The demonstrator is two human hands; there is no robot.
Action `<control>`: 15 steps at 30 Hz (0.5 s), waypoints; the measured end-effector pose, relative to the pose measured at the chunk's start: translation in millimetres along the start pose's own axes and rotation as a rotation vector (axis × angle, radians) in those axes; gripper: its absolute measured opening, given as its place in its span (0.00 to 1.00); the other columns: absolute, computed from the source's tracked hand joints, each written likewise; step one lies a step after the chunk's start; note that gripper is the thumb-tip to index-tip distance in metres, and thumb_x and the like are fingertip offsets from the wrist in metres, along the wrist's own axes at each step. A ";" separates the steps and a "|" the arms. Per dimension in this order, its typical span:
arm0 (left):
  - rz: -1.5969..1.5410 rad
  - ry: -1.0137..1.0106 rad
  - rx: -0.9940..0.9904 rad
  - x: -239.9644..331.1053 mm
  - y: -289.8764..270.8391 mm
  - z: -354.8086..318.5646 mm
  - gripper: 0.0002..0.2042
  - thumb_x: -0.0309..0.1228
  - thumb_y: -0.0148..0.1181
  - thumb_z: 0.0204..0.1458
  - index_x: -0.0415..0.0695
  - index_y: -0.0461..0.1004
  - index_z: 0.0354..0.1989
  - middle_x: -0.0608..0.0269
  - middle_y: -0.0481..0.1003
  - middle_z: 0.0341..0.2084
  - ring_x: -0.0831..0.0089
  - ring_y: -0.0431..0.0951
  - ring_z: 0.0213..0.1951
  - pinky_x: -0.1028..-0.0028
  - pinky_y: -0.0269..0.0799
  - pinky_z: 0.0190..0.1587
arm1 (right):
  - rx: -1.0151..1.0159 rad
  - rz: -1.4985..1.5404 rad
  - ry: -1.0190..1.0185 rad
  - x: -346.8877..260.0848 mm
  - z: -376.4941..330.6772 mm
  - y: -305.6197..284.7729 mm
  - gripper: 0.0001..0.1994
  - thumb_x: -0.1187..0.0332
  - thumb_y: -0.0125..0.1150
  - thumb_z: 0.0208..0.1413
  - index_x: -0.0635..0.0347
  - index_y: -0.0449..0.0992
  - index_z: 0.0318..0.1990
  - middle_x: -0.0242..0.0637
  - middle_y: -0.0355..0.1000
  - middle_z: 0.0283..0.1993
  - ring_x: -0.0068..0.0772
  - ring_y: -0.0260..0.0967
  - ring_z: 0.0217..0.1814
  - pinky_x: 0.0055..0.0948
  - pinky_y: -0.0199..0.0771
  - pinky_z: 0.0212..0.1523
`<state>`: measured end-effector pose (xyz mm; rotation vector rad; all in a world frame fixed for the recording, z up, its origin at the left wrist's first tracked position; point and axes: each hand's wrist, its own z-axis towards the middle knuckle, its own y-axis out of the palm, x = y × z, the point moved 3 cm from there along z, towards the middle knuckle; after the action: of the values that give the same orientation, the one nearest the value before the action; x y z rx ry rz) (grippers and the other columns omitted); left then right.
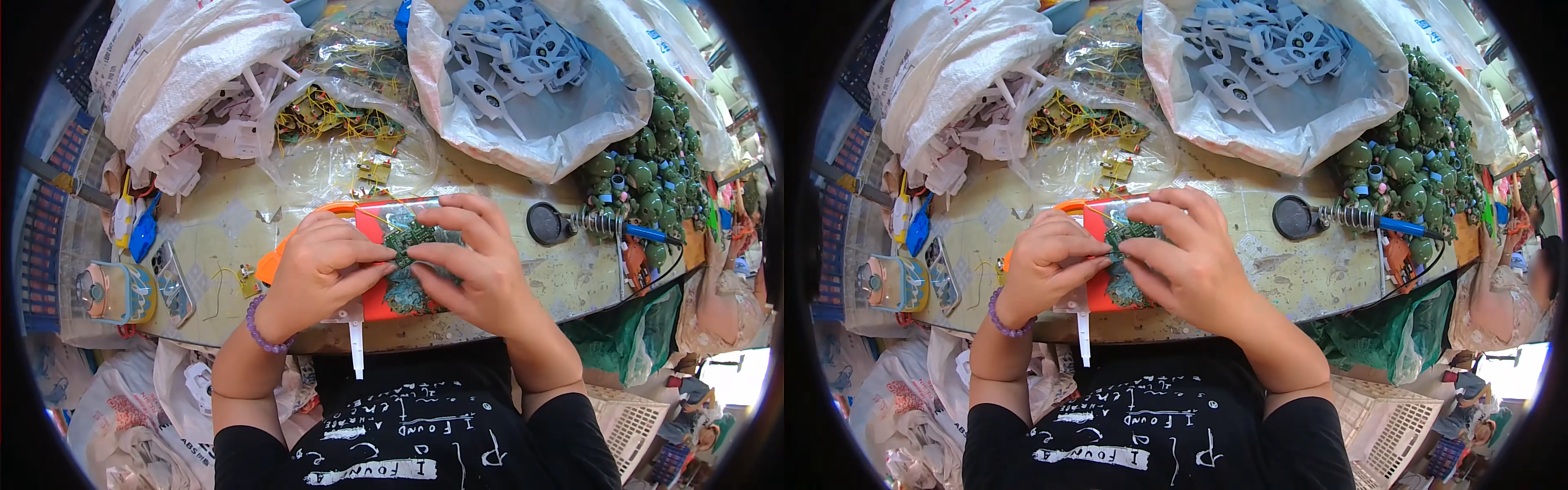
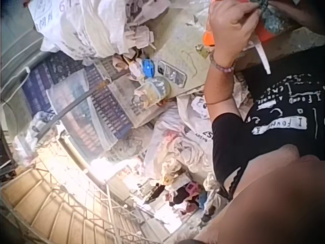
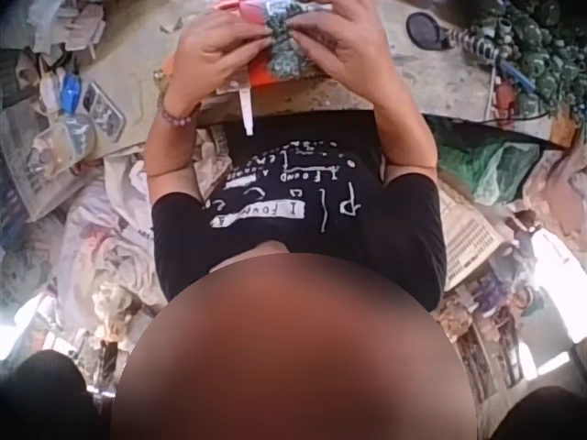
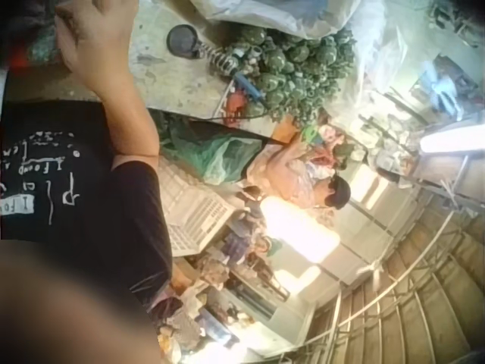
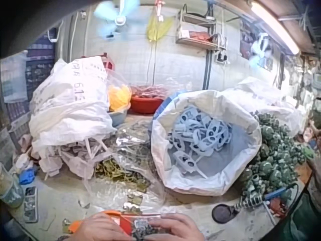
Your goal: Soldering wires and components onto electronic toy parts at a factory workbench.
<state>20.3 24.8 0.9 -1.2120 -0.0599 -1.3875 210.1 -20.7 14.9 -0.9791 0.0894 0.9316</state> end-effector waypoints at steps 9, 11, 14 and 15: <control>-0.010 -0.016 0.001 0.5 -0.5 0.1 0.05 0.27 0.68 0.41 0.45 0.80 0.28 0.65 0.76 0.22 0.70 0.75 0.28 0.70 0.64 0.41 | -0.005 -0.008 -0.011 -0.2 1.0 7.2 0.10 0.73 0.70 0.39 0.56 0.79 0.32 0.37 0.71 0.49 0.48 0.64 0.56 0.42 0.66 0.54; -0.010 -0.013 -0.007 0.0 -0.7 -0.1 0.05 0.27 0.68 0.41 0.45 0.81 0.28 0.65 0.76 0.22 0.70 0.75 0.29 0.70 0.64 0.41 | -0.015 -0.003 0.007 3.2 -0.4 6.6 0.11 0.73 0.70 0.39 0.57 0.79 0.34 0.38 0.71 0.50 0.48 0.63 0.56 0.42 0.66 0.54; 0.059 0.020 -0.004 -1.0 -1.6 -1.3 0.06 0.26 0.68 0.39 0.46 0.81 0.28 0.66 0.77 0.24 0.69 0.75 0.29 0.69 0.64 0.41 | -0.028 -0.014 0.049 8.3 0.2 6.0 0.12 0.72 0.69 0.41 0.57 0.79 0.37 0.39 0.71 0.51 0.48 0.64 0.56 0.42 0.65 0.54; 0.089 0.032 0.002 -0.7 -2.0 -1.9 0.06 0.26 0.68 0.38 0.46 0.80 0.27 0.66 0.77 0.26 0.68 0.75 0.31 0.68 0.65 0.42 | -0.028 -0.034 0.075 9.7 0.4 5.6 0.13 0.72 0.69 0.41 0.57 0.79 0.38 0.40 0.71 0.51 0.49 0.64 0.55 0.42 0.65 0.55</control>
<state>17.4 24.6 0.8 -1.1770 0.0146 -1.3286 212.1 -13.0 6.9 -1.0387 0.1227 0.8669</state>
